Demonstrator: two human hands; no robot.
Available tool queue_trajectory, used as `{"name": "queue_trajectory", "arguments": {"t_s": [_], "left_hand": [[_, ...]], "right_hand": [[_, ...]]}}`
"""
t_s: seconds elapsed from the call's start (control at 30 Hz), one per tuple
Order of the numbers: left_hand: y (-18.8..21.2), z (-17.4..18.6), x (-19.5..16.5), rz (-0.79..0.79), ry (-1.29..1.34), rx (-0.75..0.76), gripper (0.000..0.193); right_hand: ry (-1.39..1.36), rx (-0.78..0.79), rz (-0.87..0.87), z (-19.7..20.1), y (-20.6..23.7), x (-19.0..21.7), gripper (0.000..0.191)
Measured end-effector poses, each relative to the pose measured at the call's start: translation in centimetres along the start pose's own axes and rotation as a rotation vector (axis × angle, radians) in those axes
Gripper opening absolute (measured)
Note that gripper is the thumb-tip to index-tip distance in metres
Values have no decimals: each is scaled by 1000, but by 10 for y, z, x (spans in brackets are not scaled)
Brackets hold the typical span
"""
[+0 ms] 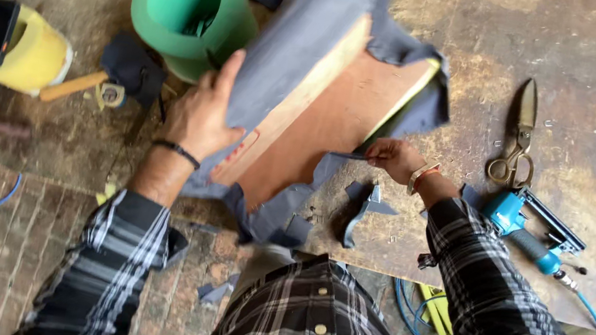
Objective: The person trims excess gray fabric from a chair back using shears, then measures and marks a wooden board with a pencil. They carry the upholstered chair back to another area and place it on a table, where they discuss the fit with a coworker.
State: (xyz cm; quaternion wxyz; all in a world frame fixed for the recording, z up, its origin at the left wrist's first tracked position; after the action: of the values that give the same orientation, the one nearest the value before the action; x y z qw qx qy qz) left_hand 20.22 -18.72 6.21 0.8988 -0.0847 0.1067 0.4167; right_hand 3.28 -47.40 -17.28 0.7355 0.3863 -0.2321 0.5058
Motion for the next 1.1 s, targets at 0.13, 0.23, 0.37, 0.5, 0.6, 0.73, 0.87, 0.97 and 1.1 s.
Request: {"name": "queue_trajectory", "arguments": {"t_s": [0.13,0.23,0.37,0.5,0.6,0.73,0.87,0.97,1.1], "left_hand": [[-4,2,-27,-75,-142,0,124],[-4,5,-36,-66,-191,-27,126],[2,5,-37,-30,-173,-35,126],[5,0,-33,-21,-183,-36,126],[6,-4,-28,-44,-178,-38,126],[4,-3,-21,-106,-191,-59,126],[1,-3,-15,-113,-192,-49,125],[1,-3,-14,-111,-199,-45,125],[3,-2,-15,-113,-168,-52,126]], "right_hand": [[127,-178,101,8,19,41,33],[301,-269,343,3,24,86,51],[426,-204,215,-15,7,85,41],[363,-191,288,-30,-11,75,27],[234,-74,180,-36,-27,50,24],[-35,22,238,-34,-24,36,16],[-314,67,214,-33,-17,31,14],[270,-133,538,-24,2,47,9],[373,-255,417,-29,33,26,11]]}}
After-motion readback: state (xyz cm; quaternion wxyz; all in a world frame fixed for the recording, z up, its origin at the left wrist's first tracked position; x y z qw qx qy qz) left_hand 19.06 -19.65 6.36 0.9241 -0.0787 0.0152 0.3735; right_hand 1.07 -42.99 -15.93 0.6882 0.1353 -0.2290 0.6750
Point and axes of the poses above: each hand's wrist, its own y-axis away from the middle knuckle, its own z-axis out of the back of the hand, x = y × z, the point moved 8 cm from there along -y, towards the middle knuckle, and after that the axes turned 7 degrees about -x, right-handed, at the moved point
